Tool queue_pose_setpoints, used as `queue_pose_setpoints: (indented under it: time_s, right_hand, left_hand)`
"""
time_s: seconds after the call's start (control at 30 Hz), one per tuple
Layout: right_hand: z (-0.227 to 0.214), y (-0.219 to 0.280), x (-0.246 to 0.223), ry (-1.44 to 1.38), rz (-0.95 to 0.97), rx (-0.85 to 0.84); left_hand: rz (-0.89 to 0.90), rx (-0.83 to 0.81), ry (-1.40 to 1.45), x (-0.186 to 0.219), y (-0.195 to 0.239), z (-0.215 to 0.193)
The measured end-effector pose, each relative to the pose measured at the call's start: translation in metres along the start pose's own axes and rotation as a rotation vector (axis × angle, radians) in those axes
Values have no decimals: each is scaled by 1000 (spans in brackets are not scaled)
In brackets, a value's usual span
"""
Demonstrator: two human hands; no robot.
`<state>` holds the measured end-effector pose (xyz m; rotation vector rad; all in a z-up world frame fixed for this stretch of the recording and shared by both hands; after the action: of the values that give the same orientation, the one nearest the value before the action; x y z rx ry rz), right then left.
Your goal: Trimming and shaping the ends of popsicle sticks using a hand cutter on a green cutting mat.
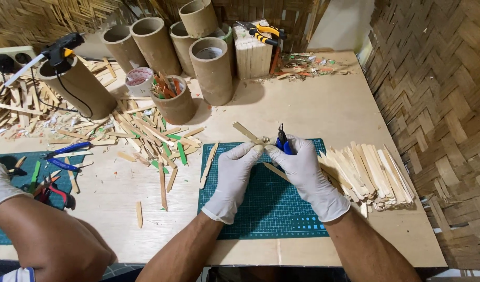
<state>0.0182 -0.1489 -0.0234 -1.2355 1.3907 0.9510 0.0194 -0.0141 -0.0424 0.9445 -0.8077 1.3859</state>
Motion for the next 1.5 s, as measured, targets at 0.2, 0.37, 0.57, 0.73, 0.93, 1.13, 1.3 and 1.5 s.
queue_pose_setpoints:
  time_s: [0.2,0.37,0.57,0.73,0.93,1.13,1.3,1.5]
  right_hand:
    - [13,9,1,-155,186,23]
    - [6,3,-6,-21,70,65]
    - [-15,-4,-16,-112,2,92]
    - [-23,-4,-14,-265,-52,79]
    - [-33,-12,1,-472,-38,-48]
    - [-36,-19,13,-502,-68,-114]
    - [-33,-20,18,-516,-62,-95]
    - [-30,-11,-5,-413,-28,-53]
  left_hand:
    - [19,60,-12,12,6,10]
    - [75,77,-150,5,-6,-4]
    - [5,-95,-259,8,4,6]
    - [-124,-245,-146,-18,2,3]
    - [-157,-313,-195,-6,10,10]
    - [-99,-307,-297,-16,9,4]
    - [72,-225,-386,-9,15,10]
    - [171,-177,-456,-12,11,7]
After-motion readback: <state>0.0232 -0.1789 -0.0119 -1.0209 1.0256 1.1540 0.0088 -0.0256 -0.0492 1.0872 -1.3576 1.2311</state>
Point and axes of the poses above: each hand's wrist, its own y-axis away from the middle knuckle, its own z-axis out of the palm, x = y × z, the point moved 2 cm from there along -y, towards the middle knuckle, and after that the axes turned 6 degrees about y, right-handed, at the moved point
